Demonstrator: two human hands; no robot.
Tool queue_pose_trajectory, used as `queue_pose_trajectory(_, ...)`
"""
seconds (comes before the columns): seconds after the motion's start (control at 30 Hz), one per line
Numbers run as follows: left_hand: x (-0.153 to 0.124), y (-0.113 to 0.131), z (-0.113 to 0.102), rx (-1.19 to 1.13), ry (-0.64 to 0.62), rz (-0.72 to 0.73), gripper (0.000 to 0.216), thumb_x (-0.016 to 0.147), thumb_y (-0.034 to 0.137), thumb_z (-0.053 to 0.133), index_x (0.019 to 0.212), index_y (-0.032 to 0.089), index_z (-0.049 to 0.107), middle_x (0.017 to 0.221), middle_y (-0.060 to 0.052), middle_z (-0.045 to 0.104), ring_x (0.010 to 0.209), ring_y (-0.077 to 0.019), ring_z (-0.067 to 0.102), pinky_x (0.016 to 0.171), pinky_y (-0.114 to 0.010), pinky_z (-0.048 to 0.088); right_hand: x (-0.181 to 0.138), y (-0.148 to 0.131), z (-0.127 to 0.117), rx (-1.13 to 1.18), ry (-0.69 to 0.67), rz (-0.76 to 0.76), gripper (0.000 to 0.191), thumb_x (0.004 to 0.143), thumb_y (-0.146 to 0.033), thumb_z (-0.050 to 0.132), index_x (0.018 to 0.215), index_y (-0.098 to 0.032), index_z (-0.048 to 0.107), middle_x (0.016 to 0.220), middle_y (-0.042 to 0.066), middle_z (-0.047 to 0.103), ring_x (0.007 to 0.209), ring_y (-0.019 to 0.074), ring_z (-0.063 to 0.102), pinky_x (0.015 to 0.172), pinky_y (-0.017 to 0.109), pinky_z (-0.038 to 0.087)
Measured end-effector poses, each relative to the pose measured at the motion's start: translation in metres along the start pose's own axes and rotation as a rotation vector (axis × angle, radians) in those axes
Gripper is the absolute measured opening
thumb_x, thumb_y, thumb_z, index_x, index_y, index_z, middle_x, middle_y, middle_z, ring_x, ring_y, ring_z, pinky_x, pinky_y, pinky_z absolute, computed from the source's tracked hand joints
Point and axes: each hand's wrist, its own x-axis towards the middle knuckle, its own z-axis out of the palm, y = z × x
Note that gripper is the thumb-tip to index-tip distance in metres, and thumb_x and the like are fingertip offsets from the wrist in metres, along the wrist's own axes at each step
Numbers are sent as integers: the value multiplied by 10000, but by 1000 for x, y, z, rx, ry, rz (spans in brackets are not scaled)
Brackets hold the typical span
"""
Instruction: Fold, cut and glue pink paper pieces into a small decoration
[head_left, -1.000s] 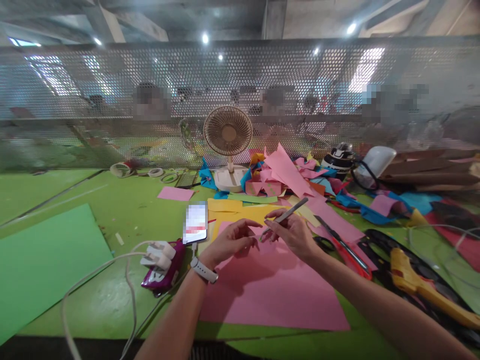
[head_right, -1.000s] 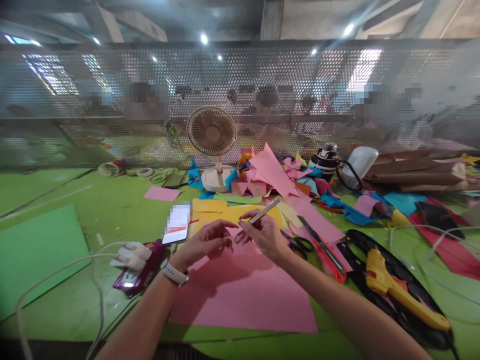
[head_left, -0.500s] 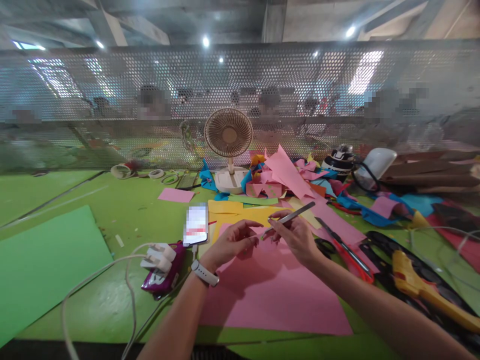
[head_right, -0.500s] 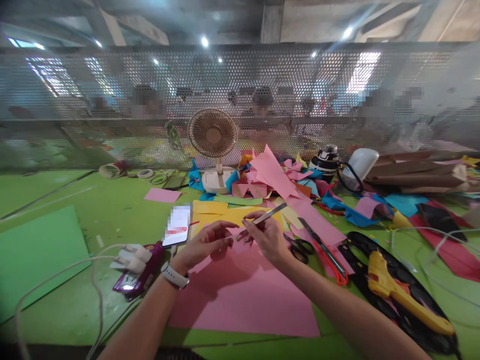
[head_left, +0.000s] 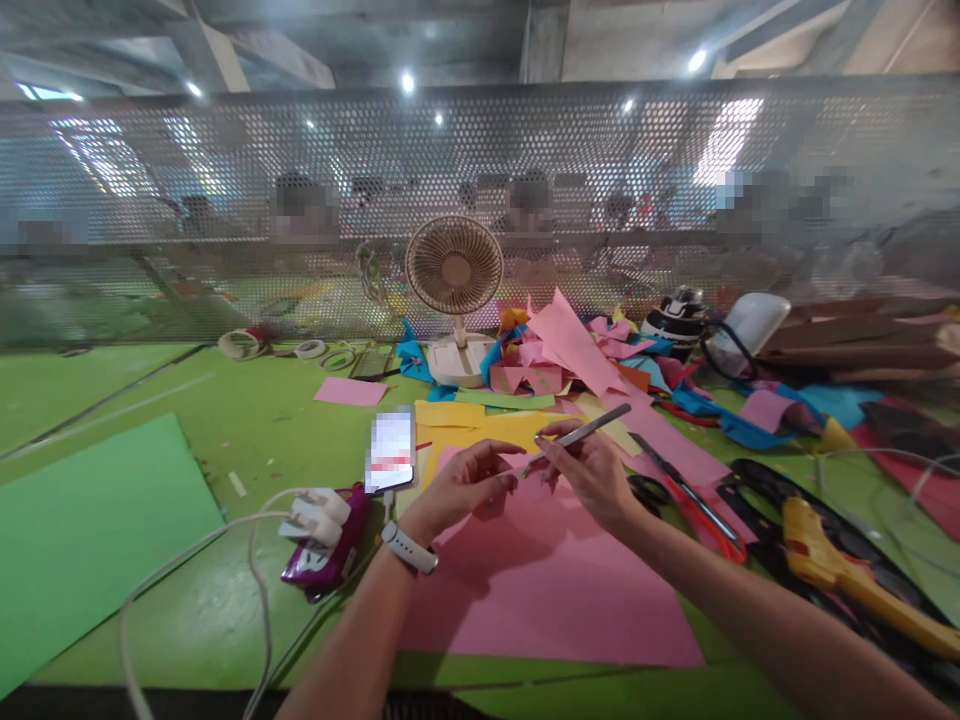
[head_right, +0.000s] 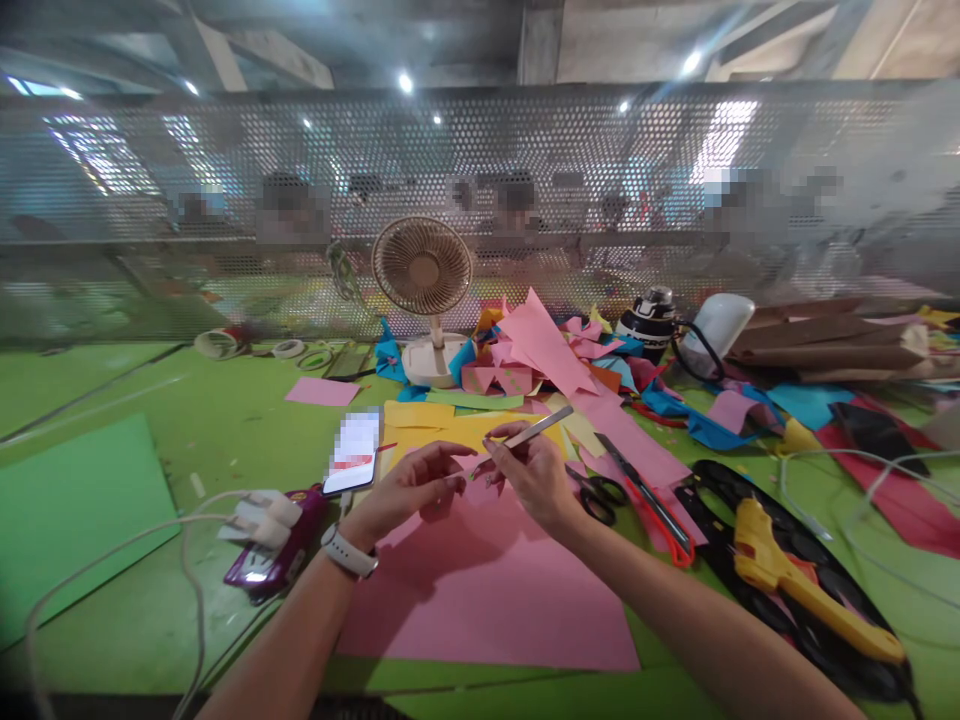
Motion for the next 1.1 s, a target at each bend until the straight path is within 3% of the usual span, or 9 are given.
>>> queue_pose_trajectory(0.5, 0, 0, 3, -16, -9, 41, 420, 790, 373, 619, 1139, 194, 471, 772, -12, 565, 460, -53, 461, 400, -170, 331, -3, -3, 2, -35, -7, -8, 274, 768, -389, 631, 907, -180, 523, 480, -46, 570, 468, 147, 595, 437, 230, 469)
queue_pose_trajectory(0.77, 0, 0, 3, -32, -22, 31, 436, 781, 366, 631, 1146, 199, 459, 761, -8, 556, 442, -54, 470, 376, -160, 314, 2, -10, -3, 5, 71, -119, 198, 795, -367, 603, 890, -200, 555, 630, -21, 614, 519, 124, 595, 527, 257, 499)
queue_pose_trajectory(0.93, -1, -1, 2, -26, 22, 33, 435, 772, 361, 639, 1132, 195, 461, 757, -3, 554, 445, -64, 503, 387, -168, 359, 6, -6, -9, -308, -57, -194, 180, 842, -353, 525, 953, -225, 586, 895, 36, 643, 836, 179, 625, 766, 334, 483)
queue_pose_trajectory(1.03, -2, 0, 2, -9, 24, 23, 448, 775, 363, 633, 1151, 202, 452, 771, -4, 554, 452, -66, 508, 390, -170, 366, 6, -4, -12, -387, -175, -180, 211, 823, -318, 545, 1012, -227, 566, 1004, 54, 625, 946, 199, 589, 810, 345, 457)
queue_pose_trajectory(1.1, -2, 1, 1, -5, 22, 26, 445, 780, 369, 626, 1152, 199, 453, 770, -3, 554, 444, -59, 489, 388, -167, 353, 6, -3, -14, -360, -261, -151, 251, 809, -277, 556, 1051, -214, 537, 972, 55, 632, 929, 194, 590, 805, 343, 453)
